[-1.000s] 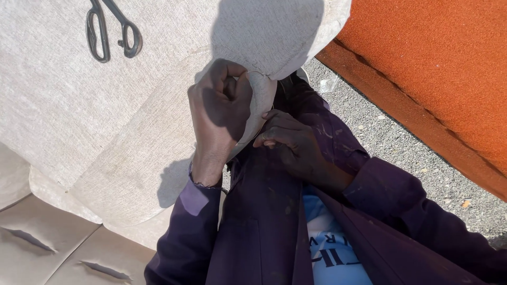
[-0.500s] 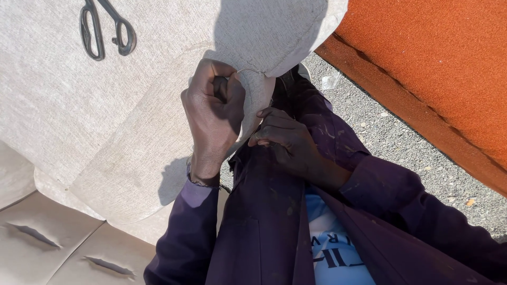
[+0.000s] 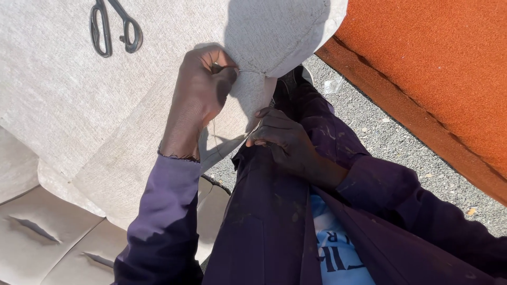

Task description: Hand-sewing a seam on a piece of furniture upholstery using a curved needle and thread

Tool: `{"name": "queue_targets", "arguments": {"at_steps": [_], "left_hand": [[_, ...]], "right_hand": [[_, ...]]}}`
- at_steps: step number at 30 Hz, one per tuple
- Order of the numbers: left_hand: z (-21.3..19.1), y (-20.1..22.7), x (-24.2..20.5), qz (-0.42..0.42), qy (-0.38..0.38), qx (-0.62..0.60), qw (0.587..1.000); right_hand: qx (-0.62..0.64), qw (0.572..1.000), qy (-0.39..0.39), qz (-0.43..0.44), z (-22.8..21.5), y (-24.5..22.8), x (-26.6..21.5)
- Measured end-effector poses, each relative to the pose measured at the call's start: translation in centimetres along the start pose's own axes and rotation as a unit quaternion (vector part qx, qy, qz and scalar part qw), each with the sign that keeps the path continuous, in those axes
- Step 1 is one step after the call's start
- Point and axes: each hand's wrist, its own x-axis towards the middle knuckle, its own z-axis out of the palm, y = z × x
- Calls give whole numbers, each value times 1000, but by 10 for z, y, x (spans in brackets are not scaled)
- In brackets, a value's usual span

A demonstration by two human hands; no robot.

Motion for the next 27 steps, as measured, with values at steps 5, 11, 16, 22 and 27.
{"name": "queue_targets", "arguments": {"at_steps": [5,11,16,22,27], "left_hand": [[15,41,-14,39,-43,141,988],[25,56,-29,71,11,324,943],[37,30,8,303,-33,397,866],[47,42,40,506,-40,508,696],[66,32,53,506,-145,611,591]], "right_hand": [[-45,998,-13,-28,8,-2,-4],[-108,990,-35,-90,13,-3,11],[-168,982,-47,-69,21,-17,25],[-271,954,-110,-65,28,-7,13],[-310,941,-115,-76,36,0,3]]}}
